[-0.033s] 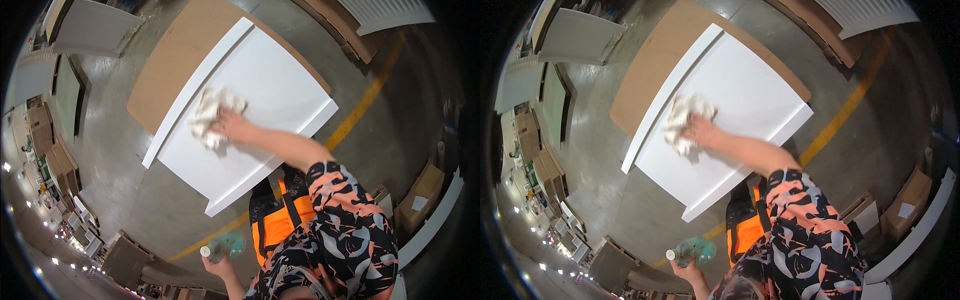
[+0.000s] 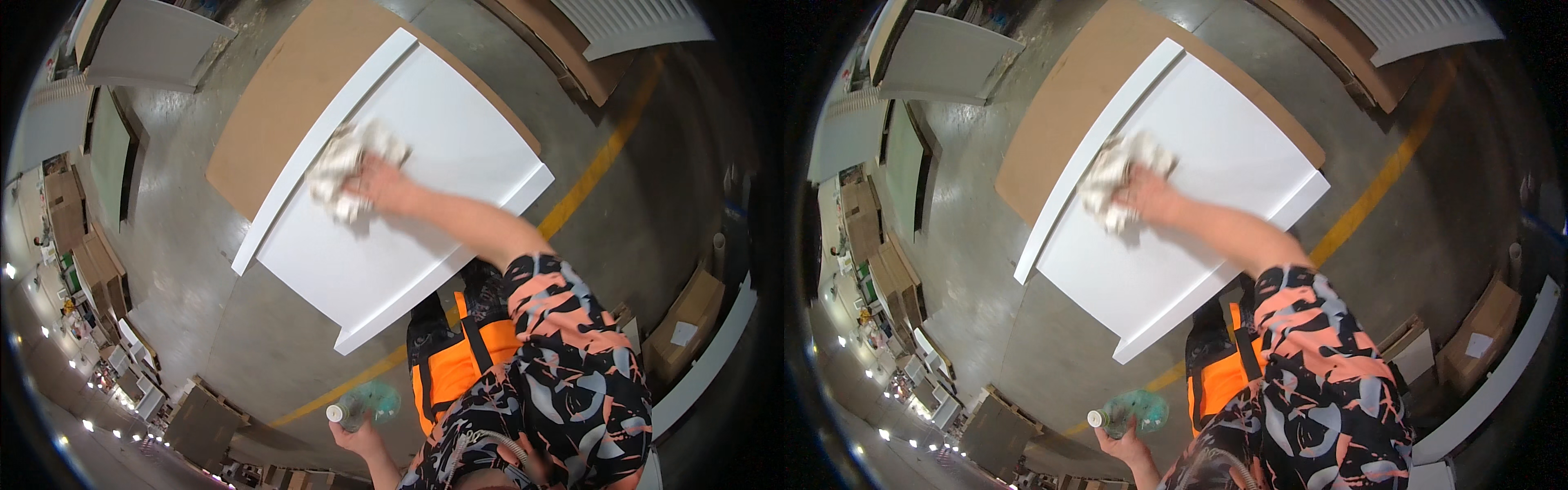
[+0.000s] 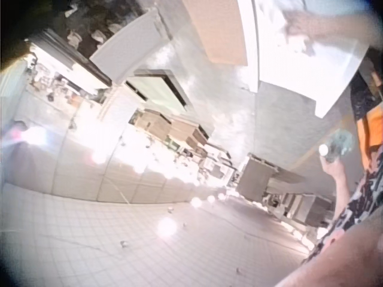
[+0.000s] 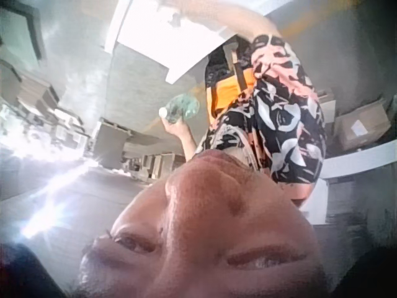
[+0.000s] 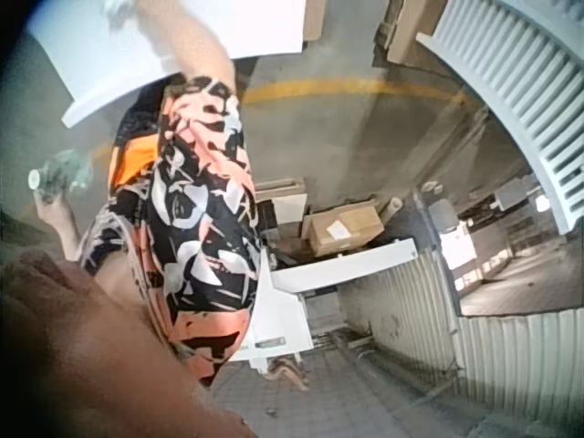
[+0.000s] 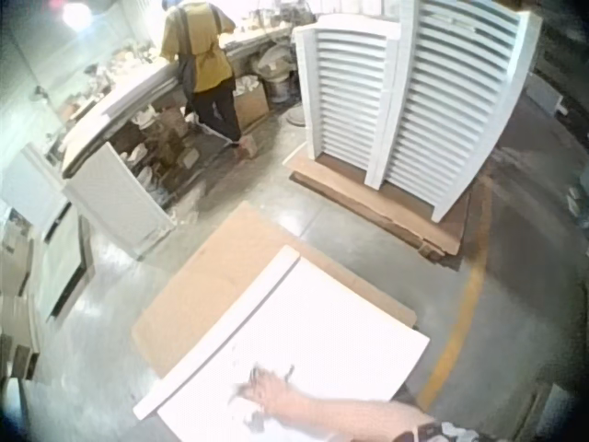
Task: The person wipes the surfaces of white louvered doors and a white cabinet panel with a cloth, applying liquid from a plastic bottle to the cloth between wipes.
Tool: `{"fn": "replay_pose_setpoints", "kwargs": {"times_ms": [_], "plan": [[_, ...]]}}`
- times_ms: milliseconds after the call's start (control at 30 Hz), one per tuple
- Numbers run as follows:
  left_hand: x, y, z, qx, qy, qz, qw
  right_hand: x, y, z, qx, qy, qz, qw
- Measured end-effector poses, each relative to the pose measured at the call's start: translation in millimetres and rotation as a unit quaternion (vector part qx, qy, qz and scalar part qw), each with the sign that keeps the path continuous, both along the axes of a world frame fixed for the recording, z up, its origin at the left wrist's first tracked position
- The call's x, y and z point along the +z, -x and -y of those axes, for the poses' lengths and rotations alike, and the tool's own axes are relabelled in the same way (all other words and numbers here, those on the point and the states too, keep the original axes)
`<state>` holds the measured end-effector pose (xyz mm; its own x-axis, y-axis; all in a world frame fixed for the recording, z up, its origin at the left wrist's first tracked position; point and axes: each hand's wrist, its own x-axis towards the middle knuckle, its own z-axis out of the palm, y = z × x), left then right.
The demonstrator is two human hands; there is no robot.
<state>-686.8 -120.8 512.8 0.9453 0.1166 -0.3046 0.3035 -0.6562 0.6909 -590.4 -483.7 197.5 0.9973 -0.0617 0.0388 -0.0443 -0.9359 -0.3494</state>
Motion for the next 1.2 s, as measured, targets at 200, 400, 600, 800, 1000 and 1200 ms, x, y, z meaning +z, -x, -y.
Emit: {"fn": "replay_pose_setpoints", "kwargs": {"times_ms": [200,400,600,800,1000,1200], "plan": [[-10.7,-8.3,-38.9,-0.041,-0.032,0.000,0.999,21.9,32.8,194.7,-0.208,0.113,-0.200,0.951],[-16.9,-21.3,-33.7,-0.026,-0.036,-0.012,0.999,46.4,35.7,85.1,-0.148,0.220,-0.279,0.923],[-10.0,-35.5,-27.1,-0.023,-0.021,0.009,0.999,26.7,79.2,13.3,-0.063,-0.002,-0.020,0.998],[-12.8,-28.3,-41.0,-0.039,-0.046,0.005,0.998,28.1,22.0,156.7,-0.325,0.105,-0.186,0.921],[-19.7,-18.3,-48.7,-0.024,-0.024,-0.010,0.999,12.7,66.4,-10.7,-0.164,0.124,-0.147,0.968],[-10.8,-24.1,-51.6,-0.042,-0.015,0.018,0.999,19.7,88.9,-5.2,-0.095,0.053,-0.195,0.975]]}}
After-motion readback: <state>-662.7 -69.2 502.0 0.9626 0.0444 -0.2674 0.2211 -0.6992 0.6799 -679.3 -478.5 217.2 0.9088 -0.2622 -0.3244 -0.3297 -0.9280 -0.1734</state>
